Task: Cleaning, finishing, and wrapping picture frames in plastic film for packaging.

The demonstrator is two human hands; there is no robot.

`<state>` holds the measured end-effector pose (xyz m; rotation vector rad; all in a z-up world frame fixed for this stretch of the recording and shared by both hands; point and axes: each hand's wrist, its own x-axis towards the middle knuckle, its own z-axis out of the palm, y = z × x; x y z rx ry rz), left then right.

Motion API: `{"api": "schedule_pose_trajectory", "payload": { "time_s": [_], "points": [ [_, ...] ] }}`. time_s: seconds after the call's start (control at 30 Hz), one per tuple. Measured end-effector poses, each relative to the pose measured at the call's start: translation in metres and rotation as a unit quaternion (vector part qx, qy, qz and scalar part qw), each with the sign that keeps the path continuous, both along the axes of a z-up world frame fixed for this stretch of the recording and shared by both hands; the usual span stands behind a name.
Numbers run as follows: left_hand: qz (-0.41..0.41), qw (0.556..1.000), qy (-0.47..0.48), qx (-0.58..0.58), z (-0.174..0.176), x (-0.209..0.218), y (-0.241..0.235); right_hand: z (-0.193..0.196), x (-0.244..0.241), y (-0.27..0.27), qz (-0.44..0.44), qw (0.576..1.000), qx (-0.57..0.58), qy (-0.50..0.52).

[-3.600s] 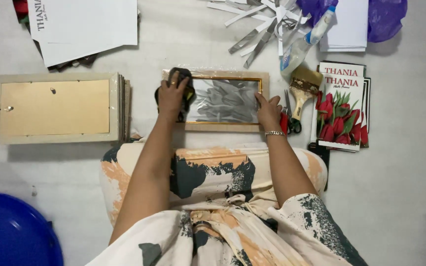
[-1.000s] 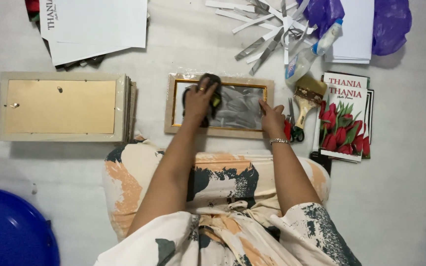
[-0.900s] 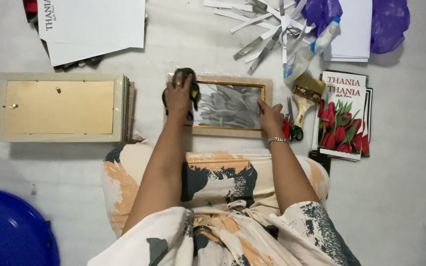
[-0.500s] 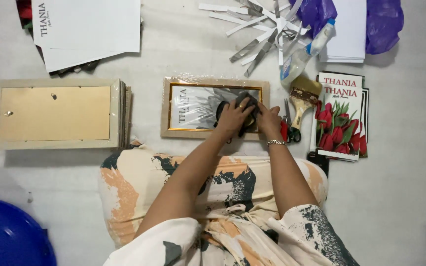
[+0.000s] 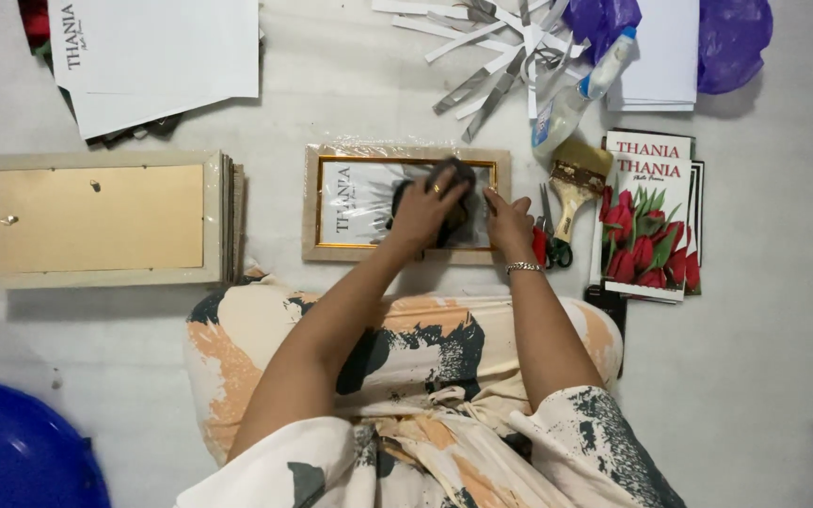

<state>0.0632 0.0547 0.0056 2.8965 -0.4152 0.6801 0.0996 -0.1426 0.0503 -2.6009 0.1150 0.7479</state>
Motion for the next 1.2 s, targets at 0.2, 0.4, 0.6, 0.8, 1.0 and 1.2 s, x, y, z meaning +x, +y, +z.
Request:
{"api": "schedule_pose_trajectory", "payload": {
  "time_s": [0.2, 0.4, 0.6, 0.8, 1.0, 1.2],
  "points": [
    [-0.034, 0.994, 0.101, 0.028, -0.016, -0.014, 0.046, -0.002, -0.002, 0.002, -0.005, 1.000, -0.003, 0.004],
    [0.128, 0.987, 0.094, 0.033, -0.032, 0.007, 0.154, -0.010, 0.001, -0.002, -0.002, 1.000, -0.007, 0.012],
    [0.185, 0.981, 0.043, -0.043, 0.046, -0.021, 0.087, -0.010, 0.004, -0.002, 0.005, 1.000, -0.014, 0.013],
    [0.076, 0.992, 0.095, -0.022, -0.034, -0.036, -0.048, -0.002, 0.001, -0.002, -0.011, 1.000, 0.000, 0.022],
    [0.135, 0.991, -0.001, -0.012, -0.018, -0.014, 0.019, 0.012, -0.003, 0.001, 0.002, 1.000, -0.010, 0.024],
    [0.244, 0.965, 0.094, 0.014, -0.009, -0.052, 0.142, -0.013, 0.003, -0.005, 0.000, 1.000, 0.001, 0.015]
  ]
}}
